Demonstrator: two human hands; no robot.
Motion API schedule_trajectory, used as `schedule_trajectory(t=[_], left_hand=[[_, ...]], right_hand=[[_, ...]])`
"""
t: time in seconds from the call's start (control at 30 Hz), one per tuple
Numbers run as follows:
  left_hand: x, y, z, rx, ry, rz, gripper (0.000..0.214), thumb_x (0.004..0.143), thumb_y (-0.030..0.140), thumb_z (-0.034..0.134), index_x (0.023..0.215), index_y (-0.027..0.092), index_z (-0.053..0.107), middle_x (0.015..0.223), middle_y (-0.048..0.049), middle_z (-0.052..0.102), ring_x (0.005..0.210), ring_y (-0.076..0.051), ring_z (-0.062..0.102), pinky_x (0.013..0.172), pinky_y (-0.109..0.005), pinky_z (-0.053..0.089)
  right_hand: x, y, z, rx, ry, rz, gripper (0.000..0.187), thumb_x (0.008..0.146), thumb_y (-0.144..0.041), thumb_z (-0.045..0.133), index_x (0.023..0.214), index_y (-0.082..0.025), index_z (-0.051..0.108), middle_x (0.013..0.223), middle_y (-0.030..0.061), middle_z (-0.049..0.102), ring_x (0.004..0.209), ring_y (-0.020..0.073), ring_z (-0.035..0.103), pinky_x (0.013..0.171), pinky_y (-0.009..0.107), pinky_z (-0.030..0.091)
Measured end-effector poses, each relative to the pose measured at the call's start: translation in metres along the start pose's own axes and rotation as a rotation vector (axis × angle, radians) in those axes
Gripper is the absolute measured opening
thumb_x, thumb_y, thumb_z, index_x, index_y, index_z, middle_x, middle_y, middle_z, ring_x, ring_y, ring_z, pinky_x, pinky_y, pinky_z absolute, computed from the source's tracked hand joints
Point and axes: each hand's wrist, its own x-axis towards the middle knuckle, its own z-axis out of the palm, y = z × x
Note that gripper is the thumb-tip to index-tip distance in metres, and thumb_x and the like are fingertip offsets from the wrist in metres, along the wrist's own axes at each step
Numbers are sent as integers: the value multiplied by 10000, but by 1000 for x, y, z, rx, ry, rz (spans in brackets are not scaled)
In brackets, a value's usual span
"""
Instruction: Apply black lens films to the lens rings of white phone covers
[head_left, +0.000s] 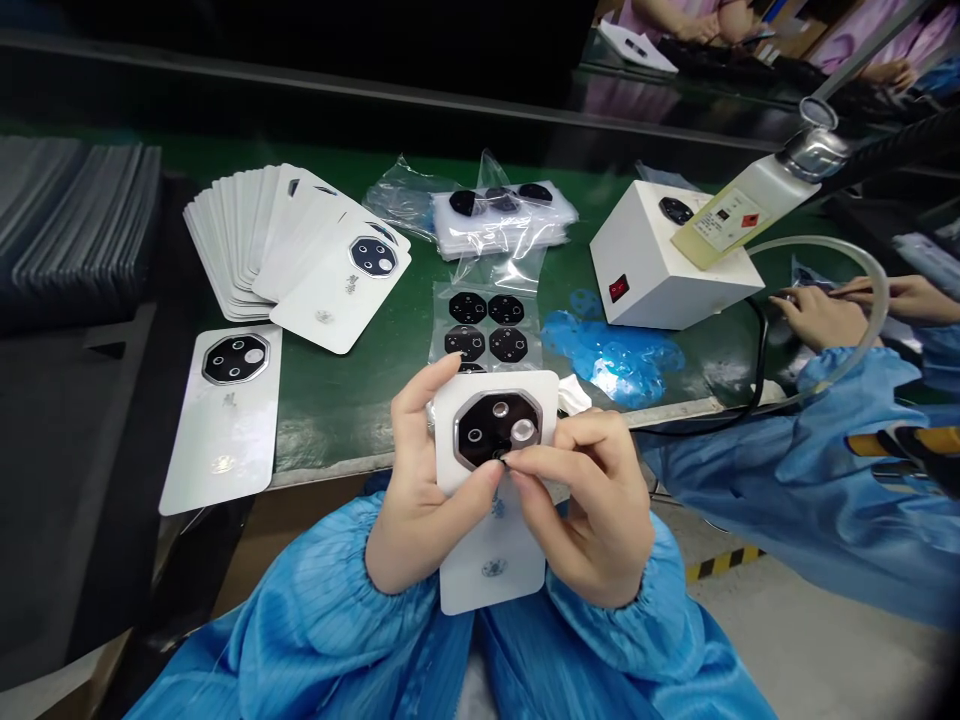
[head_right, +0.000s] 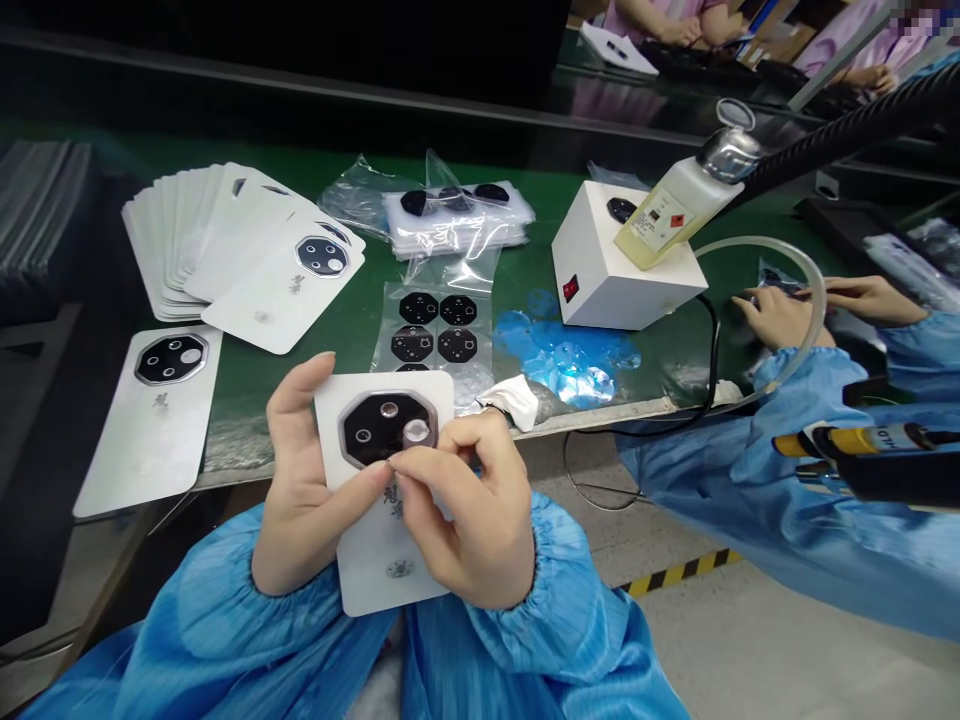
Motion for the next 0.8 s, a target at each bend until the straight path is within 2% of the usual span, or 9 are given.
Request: schedule_trajectory(t=[0.3,0.5,0.63,0.8], left_hand=[[3,5,5,-148,-1,-108,585,836,132,582,1278,449,366,1085,26,592,917,-162,633,779,-307,564],[6,8,10,-171,32,-193,561,837,157,583,1263,452,367,1244,45,559,1082,-196,596,942,-390,505],[4,4,10,-106,62,-126,538,853,149,553,1274,436,378,1225,36,564,1080,-201,593,939,-401,513],[0,-4,8,100,87,51,661,795,105,605,1322,416,354,1246,3,520,1070,-210,576,951,-409,490]], right_hand=[[-1,1,-3,107,105,71,216,770,-33,555,920,-185,587,831,21,475,743,118,501,583,268,449],[1,1,0,37,81,93,160,776,-58,575,866,-190,584,868,23,459,772,117,499,586,258,465],[-2,3,-1,66,87,112,154,776,-77,579,881,-189,592,890,25,456,782,117,505,603,266,474],[-6,8,-2,148,88,142,158,752,-129,624,890,-201,594,917,36,465,806,142,510,589,279,488]])
